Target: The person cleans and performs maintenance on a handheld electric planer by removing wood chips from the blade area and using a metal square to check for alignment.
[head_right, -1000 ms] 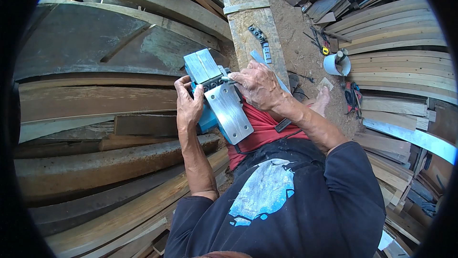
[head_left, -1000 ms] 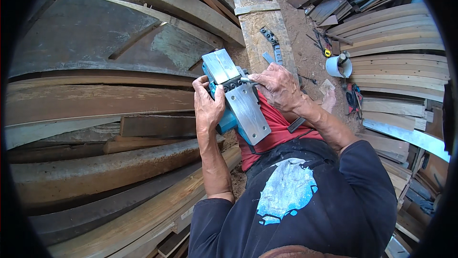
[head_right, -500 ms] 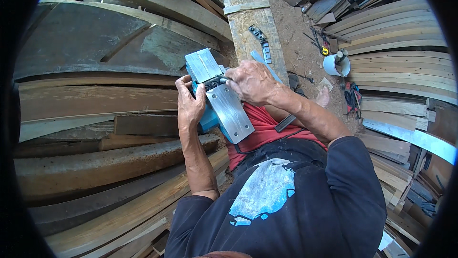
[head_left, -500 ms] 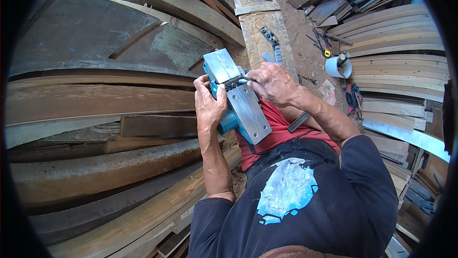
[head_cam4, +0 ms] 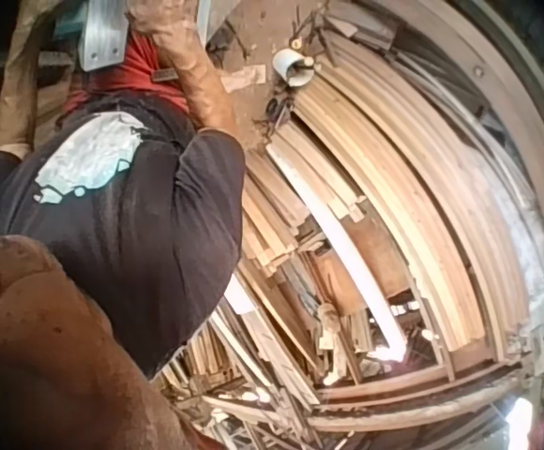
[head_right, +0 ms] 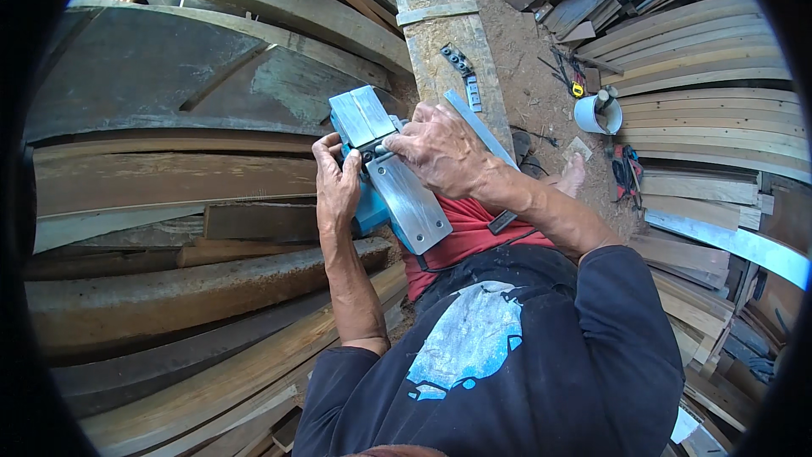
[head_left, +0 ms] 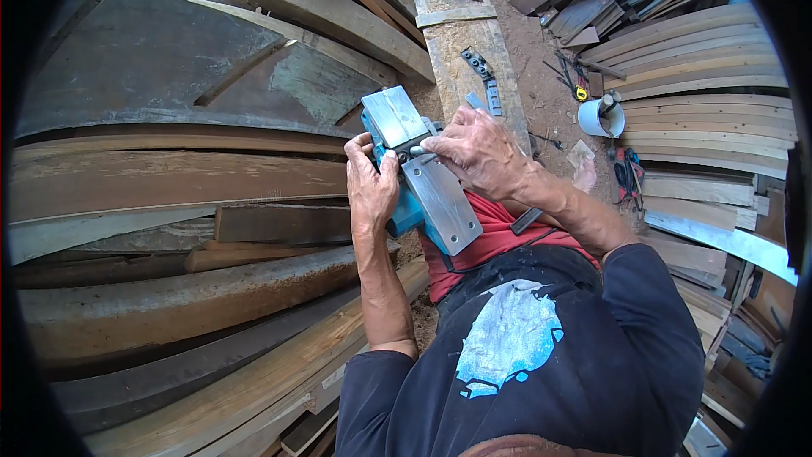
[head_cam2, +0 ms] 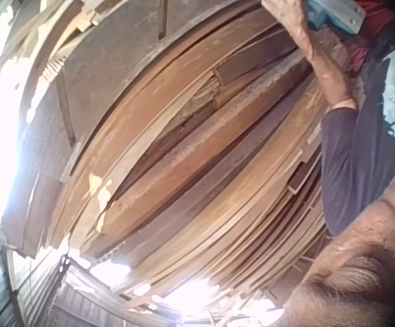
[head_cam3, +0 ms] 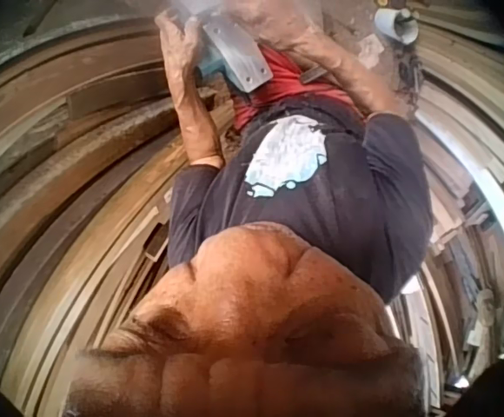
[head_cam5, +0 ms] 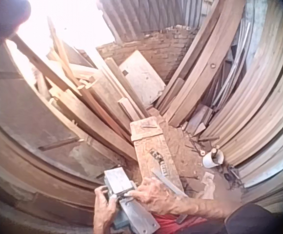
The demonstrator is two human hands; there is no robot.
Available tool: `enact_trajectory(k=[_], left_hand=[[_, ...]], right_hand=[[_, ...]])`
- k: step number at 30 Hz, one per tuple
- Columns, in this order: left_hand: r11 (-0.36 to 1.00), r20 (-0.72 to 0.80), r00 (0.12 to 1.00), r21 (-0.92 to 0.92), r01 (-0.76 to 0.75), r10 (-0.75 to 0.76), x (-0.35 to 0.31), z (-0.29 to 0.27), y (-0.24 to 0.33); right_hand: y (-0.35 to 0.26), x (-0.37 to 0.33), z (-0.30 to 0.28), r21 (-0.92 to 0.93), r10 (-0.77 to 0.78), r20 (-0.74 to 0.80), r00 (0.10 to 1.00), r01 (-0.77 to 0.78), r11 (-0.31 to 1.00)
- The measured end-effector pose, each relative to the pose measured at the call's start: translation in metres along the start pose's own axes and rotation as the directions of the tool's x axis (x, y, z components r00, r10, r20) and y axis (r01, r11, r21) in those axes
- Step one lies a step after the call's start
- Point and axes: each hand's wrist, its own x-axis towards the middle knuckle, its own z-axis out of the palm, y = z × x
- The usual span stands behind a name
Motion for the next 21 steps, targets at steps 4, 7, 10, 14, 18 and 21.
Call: enact_trajectory(k=[4, 7, 10, 14, 18, 21], left_hand=[[0.999, -0.011, 0.999, -0.038, -0.03, 0.03, 0.001, 0.001, -0.006], [0.997, -0.018, 1.0, -0.074, -0.005, 0.004, 0.001, 0.002, -0.005], [0.999, -0.019, 1.0, -0.035, -0.016, 0.015, 0.0, 0.001, 0.0], [0.998, -0.027, 0.999, -0.049, -0.024, 0.022, 0.002, 0.003, -0.01], [0.999, -0.024, 0.999, -0.044, -0.028, 0.027, 0.001, 0.004, -0.008], [0.995, -0.038, 0.998, -0.089, -0.044, 0.041, 0.001, 0.006, -0.011]], right_hand=[[-0.006, 0.004, 0.003, -0.004, -0.09, -0.043, 0.995, 0.09, 0.996], [-0.009, 0.009, 0.002, -0.022, -0.136, -0.033, 0.99, 0.136, 0.991], [-0.013, 0.012, 0.0, -0.029, -0.136, 0.003, 0.991, 0.136, 0.99], [-0.022, 0.014, 0.003, 0.173, 0.168, 0.118, 0.979, -0.187, 0.967], [-0.017, 0.015, -0.001, 0.397, 0.26, 0.165, 0.951, -0.306, 0.865], [-0.016, 0.01, 0.003, 0.307, 0.214, 0.097, 0.972, -0.233, 0.923]])
